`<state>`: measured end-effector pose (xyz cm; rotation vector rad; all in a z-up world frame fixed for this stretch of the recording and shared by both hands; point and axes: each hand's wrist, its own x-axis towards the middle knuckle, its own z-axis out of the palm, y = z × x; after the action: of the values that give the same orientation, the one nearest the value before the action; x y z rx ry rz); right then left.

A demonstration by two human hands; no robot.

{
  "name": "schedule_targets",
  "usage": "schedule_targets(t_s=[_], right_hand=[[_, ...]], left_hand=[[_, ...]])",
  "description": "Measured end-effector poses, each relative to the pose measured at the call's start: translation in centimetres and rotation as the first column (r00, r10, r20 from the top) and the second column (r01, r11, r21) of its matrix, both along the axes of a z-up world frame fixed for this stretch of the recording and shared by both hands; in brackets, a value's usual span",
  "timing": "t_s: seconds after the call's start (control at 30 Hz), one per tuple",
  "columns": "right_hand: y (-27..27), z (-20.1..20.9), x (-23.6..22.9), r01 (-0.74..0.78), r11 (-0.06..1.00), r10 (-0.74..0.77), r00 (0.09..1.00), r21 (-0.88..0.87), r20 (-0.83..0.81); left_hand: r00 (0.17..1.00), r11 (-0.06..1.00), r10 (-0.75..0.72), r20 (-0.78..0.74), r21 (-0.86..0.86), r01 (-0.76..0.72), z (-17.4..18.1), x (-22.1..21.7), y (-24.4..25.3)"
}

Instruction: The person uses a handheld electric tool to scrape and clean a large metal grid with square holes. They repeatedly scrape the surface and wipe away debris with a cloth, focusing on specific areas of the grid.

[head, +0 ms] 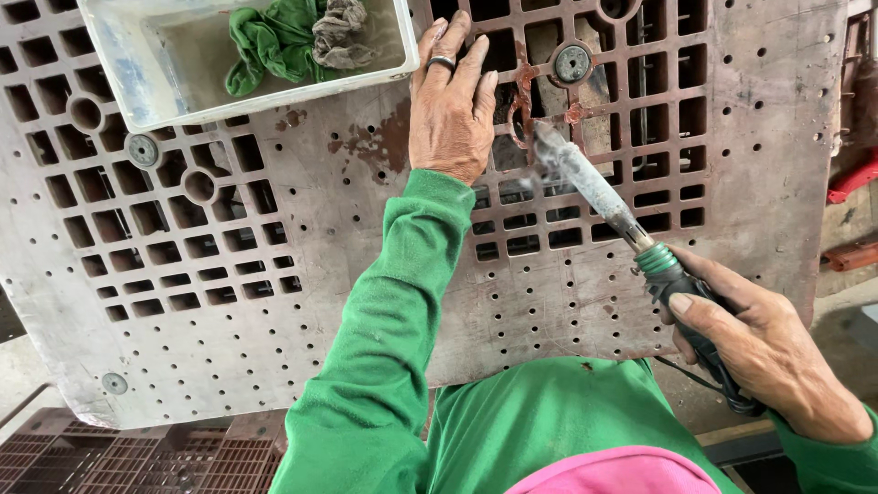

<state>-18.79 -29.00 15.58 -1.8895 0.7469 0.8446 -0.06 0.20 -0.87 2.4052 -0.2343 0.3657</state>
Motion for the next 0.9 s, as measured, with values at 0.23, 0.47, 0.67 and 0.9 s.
schedule_targets(t_s=[0.23, 0.47, 0.67, 0.9], right_hand=[[0.1, 0.2, 0.4, -0.095, 0.994, 0.092, 0.995, -0.06, -0.047], [1.0, -0.2, 0.9, -0.261, 0.95, 0.276, 0.959, -0.173, 0.069], [1.2, 0.2, 1.7, -0.092, 0.993, 0.098, 0.992, -0.073, 0.078], [0.7, 0.8, 0.9, -0.222, 0.962, 0.205, 0.971, -0.157, -0.12]], left_hand=[[1.0, 1.0, 0.003, -0.006, -0.016, -0.004, 0.4, -0.1, 0.0], [1.0, 1.0, 0.001, -0.002, -0.024, -0.001, 0.5, 0.2, -0.1], [1.0, 0.999, 0.004, -0.004, -0.032, -0.004, -0.1, -0.1, -0.1], [1.0, 0.999, 0.001, -0.003, -0.052, -0.001, -0.1, 0.0, 0.0]])
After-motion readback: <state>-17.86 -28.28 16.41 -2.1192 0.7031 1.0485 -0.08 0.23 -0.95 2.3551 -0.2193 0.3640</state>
